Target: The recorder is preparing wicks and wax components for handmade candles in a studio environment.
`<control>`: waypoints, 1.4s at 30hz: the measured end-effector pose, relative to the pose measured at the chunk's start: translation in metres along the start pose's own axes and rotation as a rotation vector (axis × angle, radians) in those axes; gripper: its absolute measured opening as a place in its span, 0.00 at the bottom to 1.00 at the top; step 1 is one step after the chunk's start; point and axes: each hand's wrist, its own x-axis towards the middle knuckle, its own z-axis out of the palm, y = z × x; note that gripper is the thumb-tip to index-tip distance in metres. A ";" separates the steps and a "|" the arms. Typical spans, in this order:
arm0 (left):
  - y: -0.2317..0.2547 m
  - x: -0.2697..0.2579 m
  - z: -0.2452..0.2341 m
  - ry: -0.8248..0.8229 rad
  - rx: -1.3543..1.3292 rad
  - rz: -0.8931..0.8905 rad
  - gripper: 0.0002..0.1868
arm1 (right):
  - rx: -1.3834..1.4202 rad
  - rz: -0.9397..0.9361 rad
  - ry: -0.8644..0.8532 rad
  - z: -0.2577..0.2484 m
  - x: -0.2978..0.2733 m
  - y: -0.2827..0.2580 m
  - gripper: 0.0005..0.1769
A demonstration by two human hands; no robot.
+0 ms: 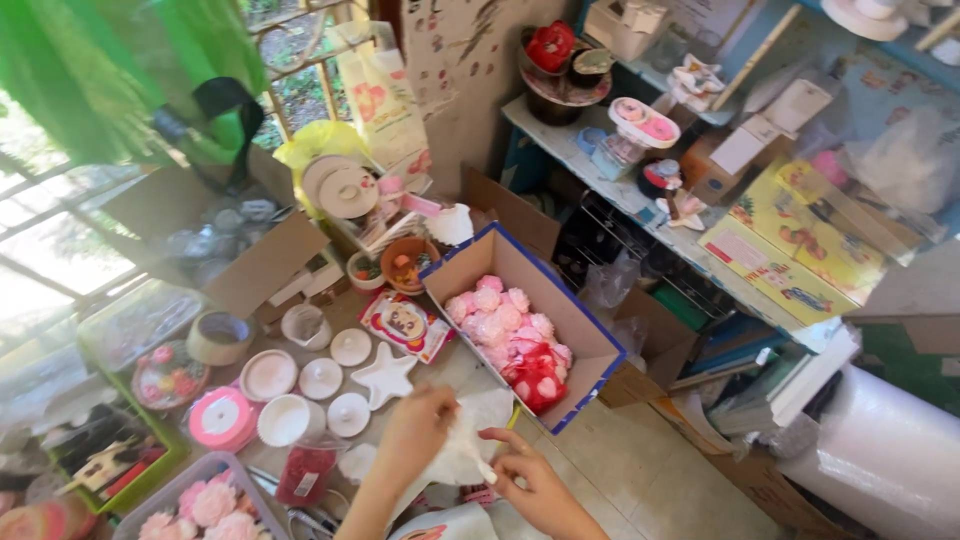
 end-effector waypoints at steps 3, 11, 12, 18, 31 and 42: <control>0.044 -0.005 0.050 -0.116 0.136 0.226 0.04 | 0.110 0.106 0.087 -0.013 -0.022 0.020 0.05; 0.063 -0.014 0.163 -0.366 -0.246 -0.112 0.14 | -0.006 0.320 0.395 -0.086 -0.058 0.147 0.04; 0.054 -0.017 0.177 -0.328 -0.340 -0.069 0.21 | -0.184 0.400 0.477 -0.103 -0.060 0.178 0.05; 0.040 0.003 0.178 -0.364 -0.904 -0.518 0.30 | -0.128 0.679 0.748 -0.258 -0.016 0.199 0.10; 0.110 0.003 0.066 -0.090 -1.902 -0.248 0.42 | -0.065 -0.019 1.065 -0.360 0.095 0.169 0.11; 0.044 -0.078 0.056 0.822 0.440 0.735 0.37 | 0.794 -0.110 -0.130 0.003 0.053 -0.034 0.30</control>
